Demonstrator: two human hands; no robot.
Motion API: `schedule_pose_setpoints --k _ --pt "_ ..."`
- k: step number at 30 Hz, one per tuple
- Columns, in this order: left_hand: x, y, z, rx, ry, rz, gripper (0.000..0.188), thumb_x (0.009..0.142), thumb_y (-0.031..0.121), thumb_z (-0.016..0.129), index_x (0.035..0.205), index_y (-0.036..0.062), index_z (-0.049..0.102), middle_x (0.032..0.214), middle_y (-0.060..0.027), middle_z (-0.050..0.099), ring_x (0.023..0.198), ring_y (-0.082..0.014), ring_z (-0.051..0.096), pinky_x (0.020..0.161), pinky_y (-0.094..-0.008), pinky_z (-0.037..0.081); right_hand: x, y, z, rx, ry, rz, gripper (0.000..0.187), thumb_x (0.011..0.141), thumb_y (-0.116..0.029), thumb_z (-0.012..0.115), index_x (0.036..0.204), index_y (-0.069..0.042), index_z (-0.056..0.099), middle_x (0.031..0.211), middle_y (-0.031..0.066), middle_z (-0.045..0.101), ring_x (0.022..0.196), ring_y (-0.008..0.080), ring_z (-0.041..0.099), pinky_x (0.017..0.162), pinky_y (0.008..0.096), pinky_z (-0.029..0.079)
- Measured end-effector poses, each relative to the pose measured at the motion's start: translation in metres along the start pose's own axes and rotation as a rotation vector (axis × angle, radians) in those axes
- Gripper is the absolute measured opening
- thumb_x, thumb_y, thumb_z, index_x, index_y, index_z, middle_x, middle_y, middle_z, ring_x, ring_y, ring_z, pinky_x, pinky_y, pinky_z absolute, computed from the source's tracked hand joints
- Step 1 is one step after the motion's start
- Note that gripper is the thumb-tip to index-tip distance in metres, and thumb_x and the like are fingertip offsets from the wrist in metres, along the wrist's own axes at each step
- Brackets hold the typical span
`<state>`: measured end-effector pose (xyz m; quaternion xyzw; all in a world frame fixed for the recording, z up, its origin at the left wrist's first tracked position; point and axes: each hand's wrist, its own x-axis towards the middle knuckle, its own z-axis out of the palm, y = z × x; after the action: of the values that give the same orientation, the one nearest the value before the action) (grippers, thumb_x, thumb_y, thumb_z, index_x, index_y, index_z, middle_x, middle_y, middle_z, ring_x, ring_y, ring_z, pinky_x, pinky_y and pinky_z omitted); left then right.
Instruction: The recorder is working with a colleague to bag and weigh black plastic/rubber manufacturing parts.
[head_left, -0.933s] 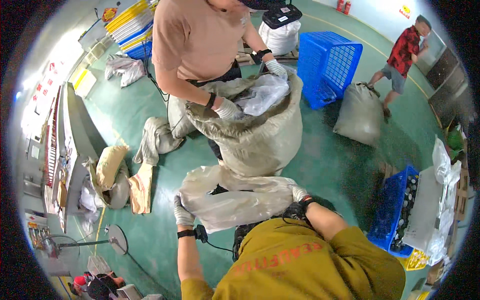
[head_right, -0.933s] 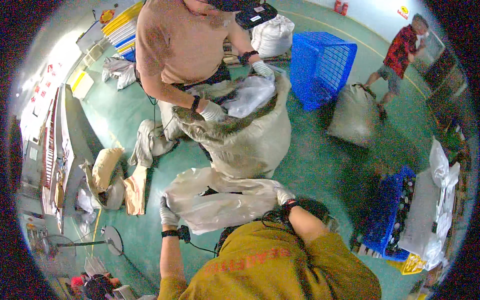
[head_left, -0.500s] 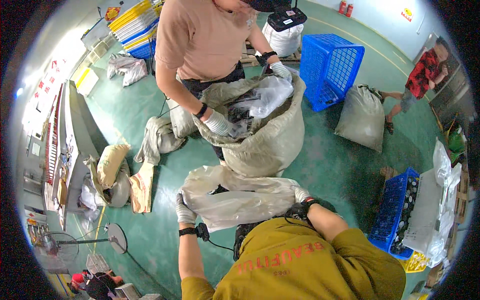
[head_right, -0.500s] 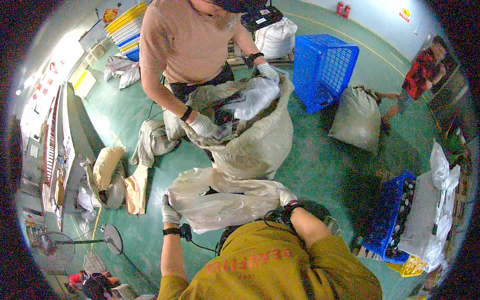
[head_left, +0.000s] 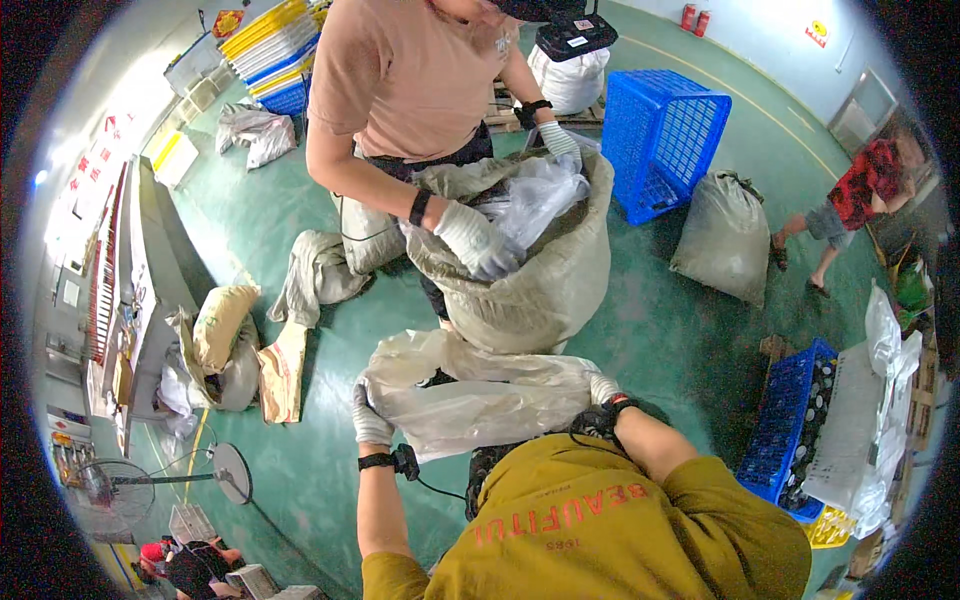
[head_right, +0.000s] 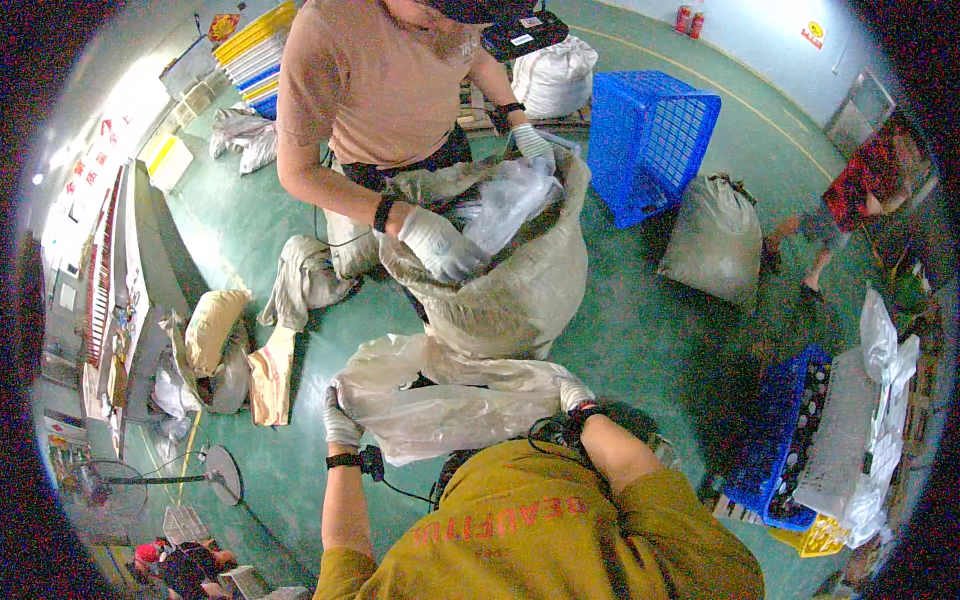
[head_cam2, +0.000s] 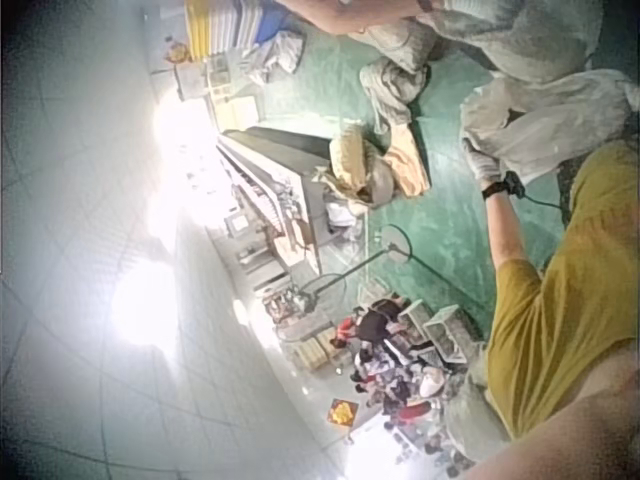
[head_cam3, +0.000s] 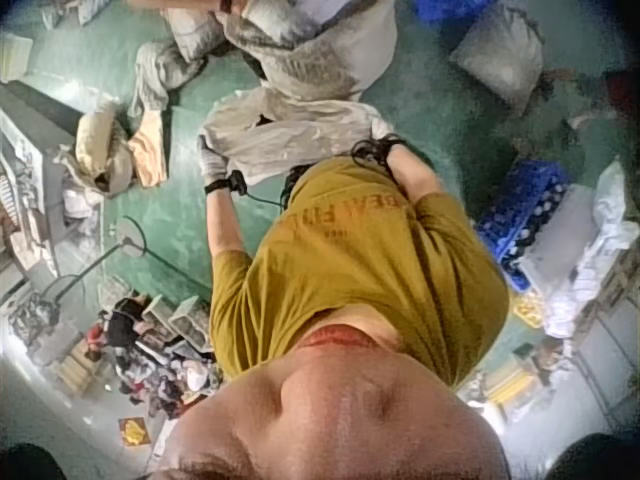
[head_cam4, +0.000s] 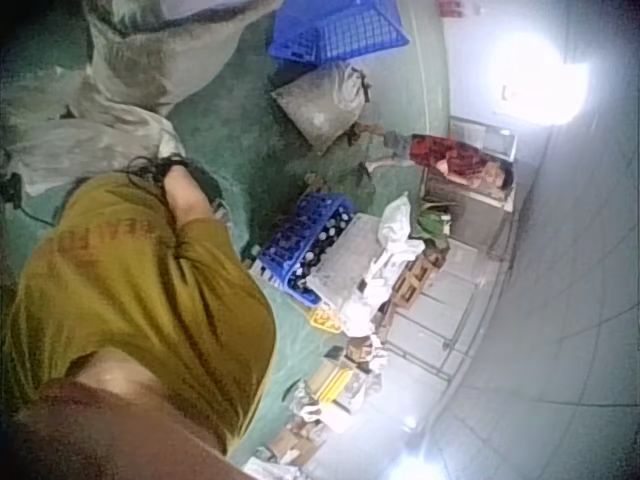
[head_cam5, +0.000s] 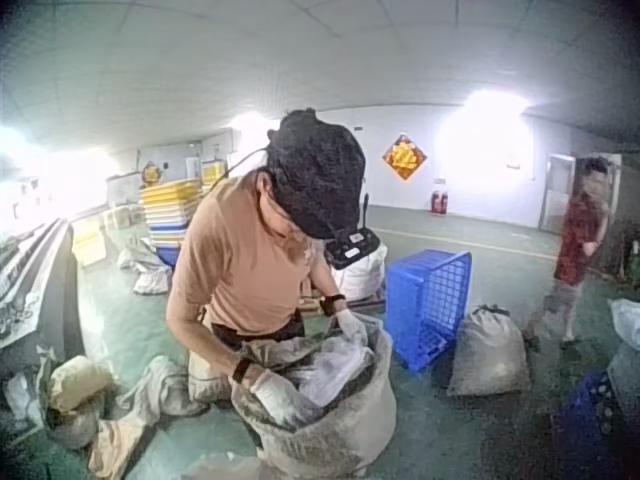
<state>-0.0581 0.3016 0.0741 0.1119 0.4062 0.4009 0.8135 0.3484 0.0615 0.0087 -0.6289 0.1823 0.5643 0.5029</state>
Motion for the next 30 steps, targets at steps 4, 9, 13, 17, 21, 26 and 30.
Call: schedule_pose_setpoints --k 4,9,13,17,21,26,30 --pt "-0.005 -0.001 0.005 0.023 0.006 0.003 0.059 0.084 0.051 0.053 0.126 0.0102 0.051 0.127 -0.0064 0.053 0.115 -0.0270 0.049 0.099 -0.0403 0.039 -0.003 0.005 -0.002 0.060 0.030 0.021 0.046 0.090 -0.028 0.053 0.129 -0.005 0.046 0.129 0.0145 0.050 0.114 0.0305 0.048 0.098 0.0390 0.038" --pt "-0.004 -0.001 0.019 0.021 -0.006 -0.020 0.059 0.084 0.051 0.053 0.126 0.0100 0.050 0.127 -0.0068 0.053 0.115 -0.0279 0.049 0.099 -0.0418 0.039 0.059 0.021 -0.035 -0.215 -0.091 -0.173 0.045 0.091 -0.030 0.046 0.127 -0.003 0.048 0.128 0.0126 0.051 0.114 0.0265 0.049 0.098 0.0354 0.037" --pt "-0.001 0.000 0.008 -0.005 -0.017 -0.035 0.058 0.084 0.051 0.053 0.126 0.0100 0.050 0.127 -0.0070 0.053 0.115 -0.0282 0.049 0.098 -0.0424 0.040 0.046 0.018 -0.028 0.089 -0.011 0.033 0.050 0.089 -0.029 0.053 0.130 -0.001 0.044 0.129 0.0160 0.050 0.111 0.0293 0.051 0.096 0.0382 0.039" --pt "0.002 -0.001 0.005 -0.023 -0.006 -0.040 0.057 0.085 0.051 0.052 0.125 0.0101 0.051 0.127 -0.0071 0.053 0.114 -0.0282 0.049 0.099 -0.0426 0.039 0.034 0.012 -0.021 -0.012 0.008 0.007 0.051 0.088 -0.029 0.054 0.129 -0.001 0.045 0.128 0.0162 0.050 0.110 0.0294 0.052 0.096 0.0382 0.040" --pt "0.004 -0.001 0.005 -0.013 0.002 -0.043 0.057 0.086 0.051 0.051 0.125 0.0097 0.051 0.126 -0.0072 0.054 0.114 -0.0283 0.049 0.099 -0.0425 0.039 0.031 0.011 -0.022 -0.066 0.010 -0.003 0.051 0.088 -0.030 0.054 0.129 0.000 0.045 0.127 0.0164 0.051 0.110 0.0294 0.052 0.095 0.0381 0.040" --pt "0.002 -0.002 0.012 -0.019 -0.015 -0.058 0.057 0.086 0.050 0.050 0.125 0.0091 0.051 0.126 -0.0077 0.054 0.115 -0.0278 0.049 0.099 -0.0418 0.039 0.041 0.012 -0.032 -0.118 0.014 -0.021 0.052 0.087 -0.030 0.055 0.128 0.000 0.045 0.126 0.0166 0.052 0.109 0.0295 0.053 0.095 0.0381 0.040" --pt "0.003 -0.002 0.013 -0.011 0.020 -0.038 0.055 0.086 0.050 0.050 0.123 0.0089 0.052 0.125 -0.0076 0.054 0.113 -0.0272 0.050 0.098 -0.0413 0.040 0.043 0.009 -0.031 -0.167 0.078 -0.010 0.051 0.085 -0.029 0.057 0.126 0.001 0.048 0.123 0.0160 0.055 0.107 0.0293 0.054 0.093 0.0382 0.040"
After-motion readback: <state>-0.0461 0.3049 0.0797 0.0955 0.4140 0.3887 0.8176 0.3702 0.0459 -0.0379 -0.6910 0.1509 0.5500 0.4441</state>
